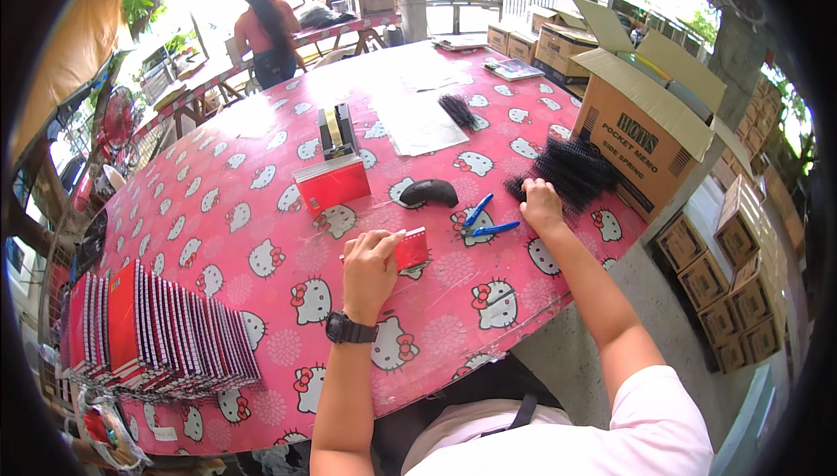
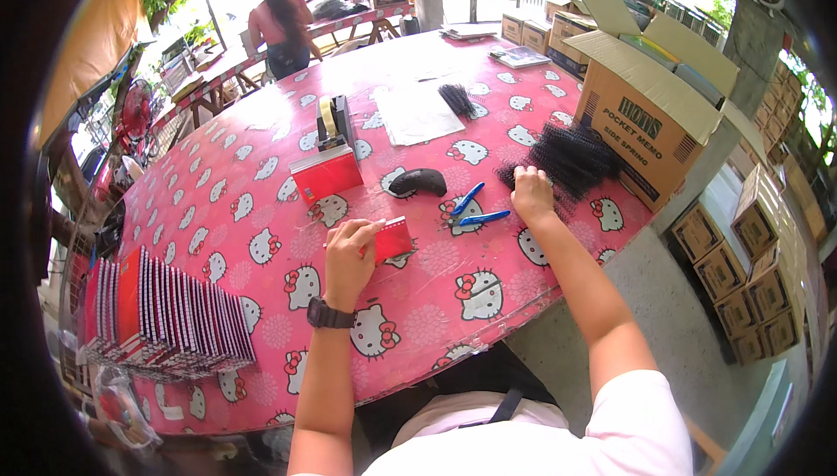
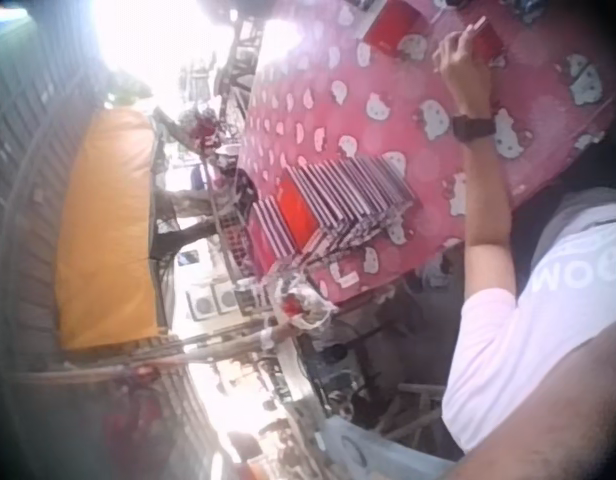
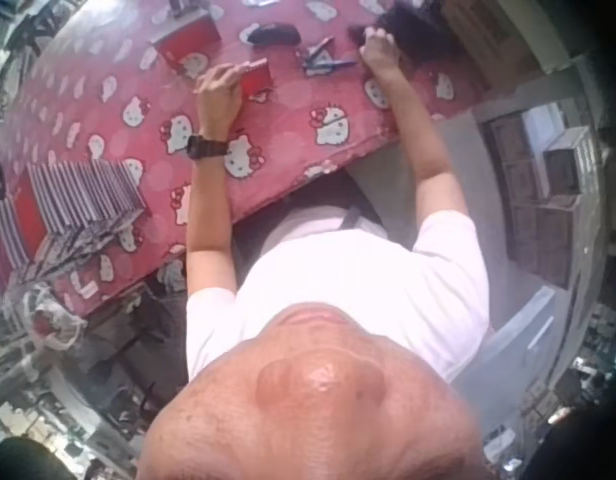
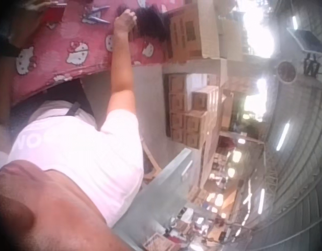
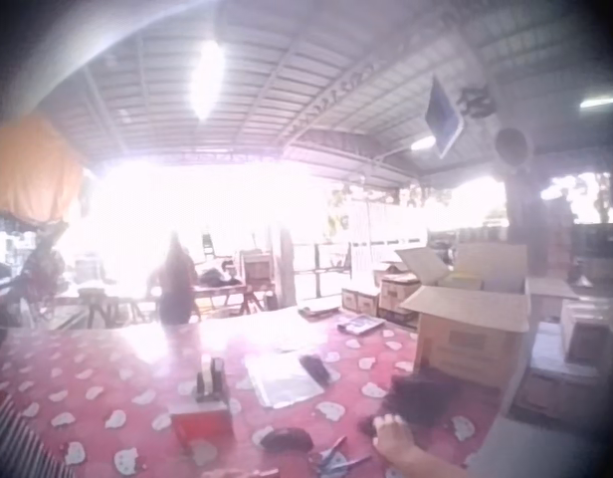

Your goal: The person repeatedly picks up red spiral-bound notebooks, inserts a black plastic piece into the spiral binding, and places the finished units into a red box on the table. The process is repeated continuously throughout the clip.

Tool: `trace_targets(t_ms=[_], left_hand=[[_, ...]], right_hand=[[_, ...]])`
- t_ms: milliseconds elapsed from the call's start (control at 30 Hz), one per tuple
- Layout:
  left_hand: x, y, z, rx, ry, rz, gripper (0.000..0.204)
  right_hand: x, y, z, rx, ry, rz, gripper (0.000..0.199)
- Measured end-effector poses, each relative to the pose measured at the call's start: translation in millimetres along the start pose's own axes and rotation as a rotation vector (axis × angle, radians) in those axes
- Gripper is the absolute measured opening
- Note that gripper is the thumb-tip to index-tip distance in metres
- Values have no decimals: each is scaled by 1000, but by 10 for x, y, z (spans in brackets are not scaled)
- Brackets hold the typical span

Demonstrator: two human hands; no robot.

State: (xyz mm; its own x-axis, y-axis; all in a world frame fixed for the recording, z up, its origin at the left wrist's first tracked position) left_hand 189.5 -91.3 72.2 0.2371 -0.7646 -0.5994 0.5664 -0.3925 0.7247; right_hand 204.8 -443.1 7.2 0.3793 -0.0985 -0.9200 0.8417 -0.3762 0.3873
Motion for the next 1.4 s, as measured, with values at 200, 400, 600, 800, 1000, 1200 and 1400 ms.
trace_targets(t_ms=[200, 400, 600, 800, 1000, 1200, 1400], left_hand=[[-2, -17, 21, -17, 15, 42, 24], [25, 3, -10, -78, 27, -17, 26], [-59, -19, -51, -45, 29, 24, 22], [-2, 5, -38, -29, -35, 38, 17], [-5, 19, -47, -51, -53, -14, 15], [-25, 46, -46, -61, -51, -24, 17], [-15, 48, -71, -114, -60, -48, 18]], right_hand=[[-221, 95, 192, 44, 248, -79, 26], [-1003, -24, -334, -189, 509, 189, 30], [-1065, -375, -1541, -481, 894, -265, 22], [-777, -475, -1728, -536, 980, -457, 24], [-651, -456, -1713, -568, 1072, -517, 25], [-579, -474, -1763, -573, 1198, -568, 23], [-625, -534, -1746, -653, 1206, -575, 21]])
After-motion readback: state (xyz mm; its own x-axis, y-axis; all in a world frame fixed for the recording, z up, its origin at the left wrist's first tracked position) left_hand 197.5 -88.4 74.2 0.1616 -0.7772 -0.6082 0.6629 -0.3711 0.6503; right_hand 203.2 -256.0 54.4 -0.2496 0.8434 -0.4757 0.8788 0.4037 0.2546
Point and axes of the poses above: each hand's wrist, its own y-axis towards the middle knuckle, its own x-axis out of the palm, z = x × y, the point moved 10 cm from there along y, towards the middle knuckle
